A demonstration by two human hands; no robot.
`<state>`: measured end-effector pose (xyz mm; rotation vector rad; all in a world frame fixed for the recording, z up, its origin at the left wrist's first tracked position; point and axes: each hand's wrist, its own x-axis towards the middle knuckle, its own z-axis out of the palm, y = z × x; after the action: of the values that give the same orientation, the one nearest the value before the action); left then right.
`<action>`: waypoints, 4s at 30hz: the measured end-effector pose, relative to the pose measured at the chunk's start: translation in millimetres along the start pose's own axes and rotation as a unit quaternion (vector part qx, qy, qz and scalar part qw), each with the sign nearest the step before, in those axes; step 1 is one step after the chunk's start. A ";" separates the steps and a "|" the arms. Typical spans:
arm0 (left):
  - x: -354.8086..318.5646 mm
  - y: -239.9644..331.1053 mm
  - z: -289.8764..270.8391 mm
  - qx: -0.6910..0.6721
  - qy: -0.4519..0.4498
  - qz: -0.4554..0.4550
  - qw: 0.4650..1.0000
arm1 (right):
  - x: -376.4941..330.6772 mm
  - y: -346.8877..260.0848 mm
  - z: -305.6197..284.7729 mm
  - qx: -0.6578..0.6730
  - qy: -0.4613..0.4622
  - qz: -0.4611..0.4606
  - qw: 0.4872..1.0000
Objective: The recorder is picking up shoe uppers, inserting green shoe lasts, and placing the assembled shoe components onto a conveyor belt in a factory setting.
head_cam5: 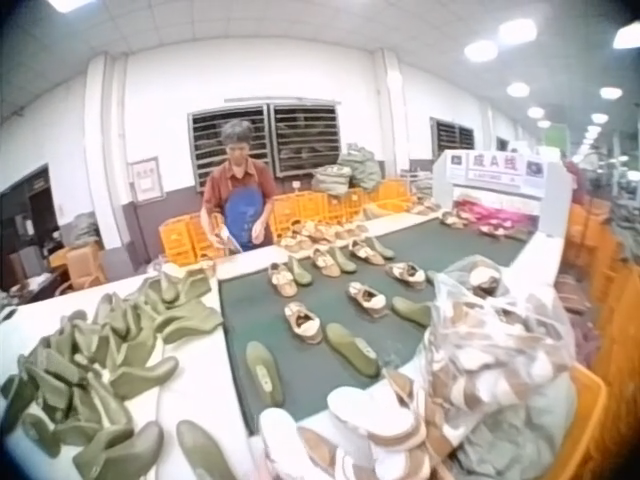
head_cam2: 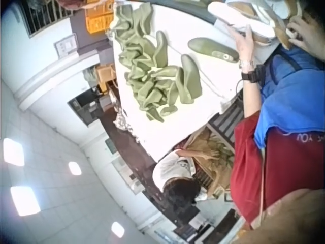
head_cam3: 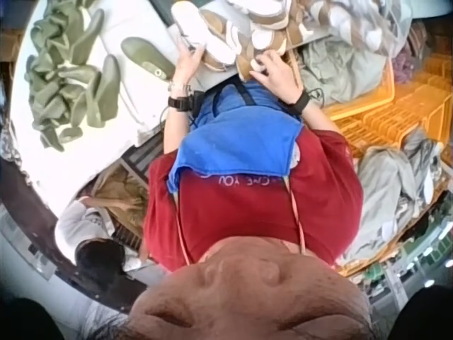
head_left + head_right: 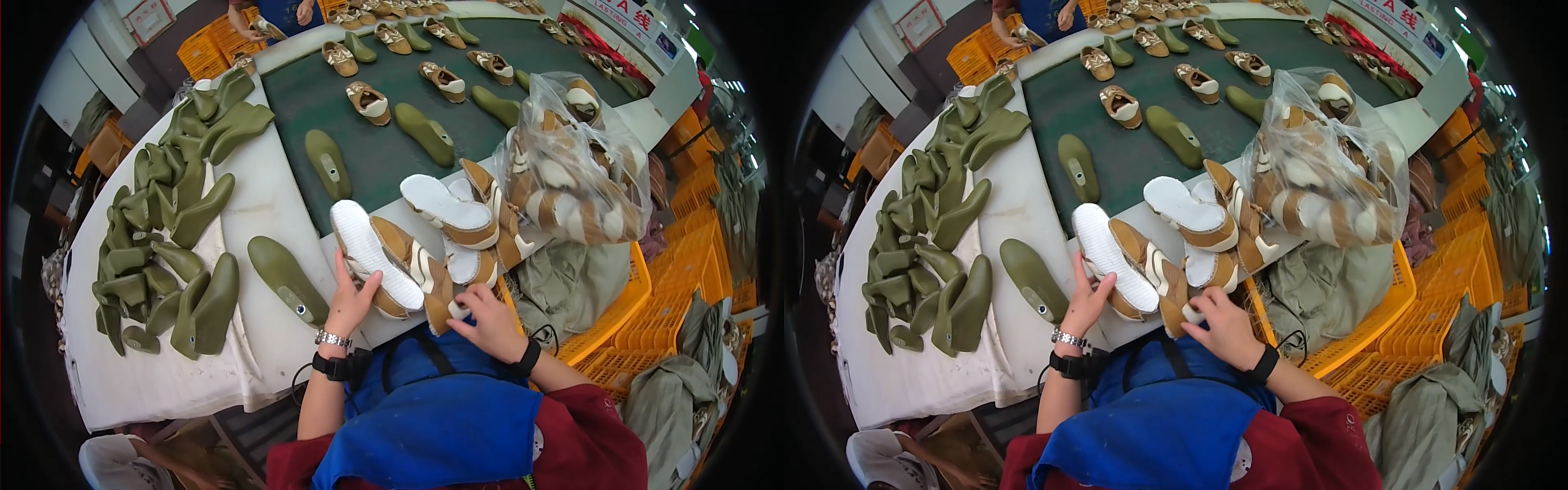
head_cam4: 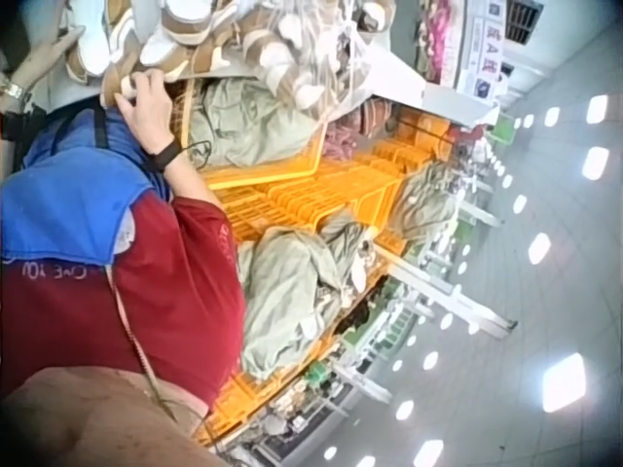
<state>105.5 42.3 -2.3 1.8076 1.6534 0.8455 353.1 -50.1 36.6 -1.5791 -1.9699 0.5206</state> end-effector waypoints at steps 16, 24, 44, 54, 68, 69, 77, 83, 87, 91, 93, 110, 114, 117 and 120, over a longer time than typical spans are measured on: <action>-30.8 -37.5 -11.8 -0.523 -0.067 -0.297 0.796 | 57.5 -17.7 0.9 0.503 -0.024 0.145 0.852; -35.7 35.5 -32.5 -0.449 -0.105 -0.089 0.883 | 52.6 -57.0 -12.0 0.064 0.088 -0.193 0.975; -45.5 83.6 -47.1 0.042 0.131 0.179 0.974 | 74.6 -67.7 -6.3 0.072 0.098 -0.227 0.966; -42.5 90.6 -50.2 -0.006 0.171 0.195 0.966 | 69.5 -76.7 -1.2 0.074 0.099 -0.194 0.973; -40.8 88.8 -55.9 -0.002 0.196 0.197 0.960 | 74.3 -75.8 -1.5 0.139 0.006 -0.204 0.969; -40.2 89.2 -54.7 -0.001 0.197 0.198 0.960 | 75.1 -76.0 -1.9 0.143 0.000 -0.210 0.967; -31.0 92.6 -54.1 0.128 0.085 0.279 0.948 | 72.7 -60.6 4.1 0.120 0.070 -0.215 0.967; -28.4 134.0 -65.2 0.141 0.044 0.297 0.943 | 69.8 -64.5 -9.7 0.200 0.144 -0.182 0.952; -16.9 127.0 -65.1 0.071 -0.053 0.302 0.949 | 62.5 -57.3 -9.9 0.205 0.118 -0.172 0.956; -13.6 124.8 -71.9 0.029 -0.092 0.355 0.930 | 65.9 -53.1 -15.0 0.239 0.151 -0.169 0.944; -18.3 129.1 -82.3 -0.003 -0.151 0.383 0.911 | 66.4 -50.9 -18.7 0.250 0.129 -0.154 0.947; -24.7 146.2 -58.6 0.104 0.055 0.360 0.925 | 71.2 -59.0 -5.9 0.126 0.221 -0.277 0.927; -25.6 136.1 -56.4 0.023 0.047 0.355 0.933 | 68.4 -59.8 -12.4 0.189 0.189 -0.258 0.929; -31.2 133.4 -58.7 0.008 0.035 0.318 0.947 | 66.5 -63.8 -16.2 0.255 0.169 -0.197 0.932; -38.3 125.6 -59.8 -0.068 0.014 0.296 0.953 | 64.0 -67.4 -14.6 0.324 0.159 -0.163 0.918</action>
<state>140.5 -9.5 127.8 2.2292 1.0283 1.2027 301.7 -4.1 100.7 -0.8399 -1.5403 0.6444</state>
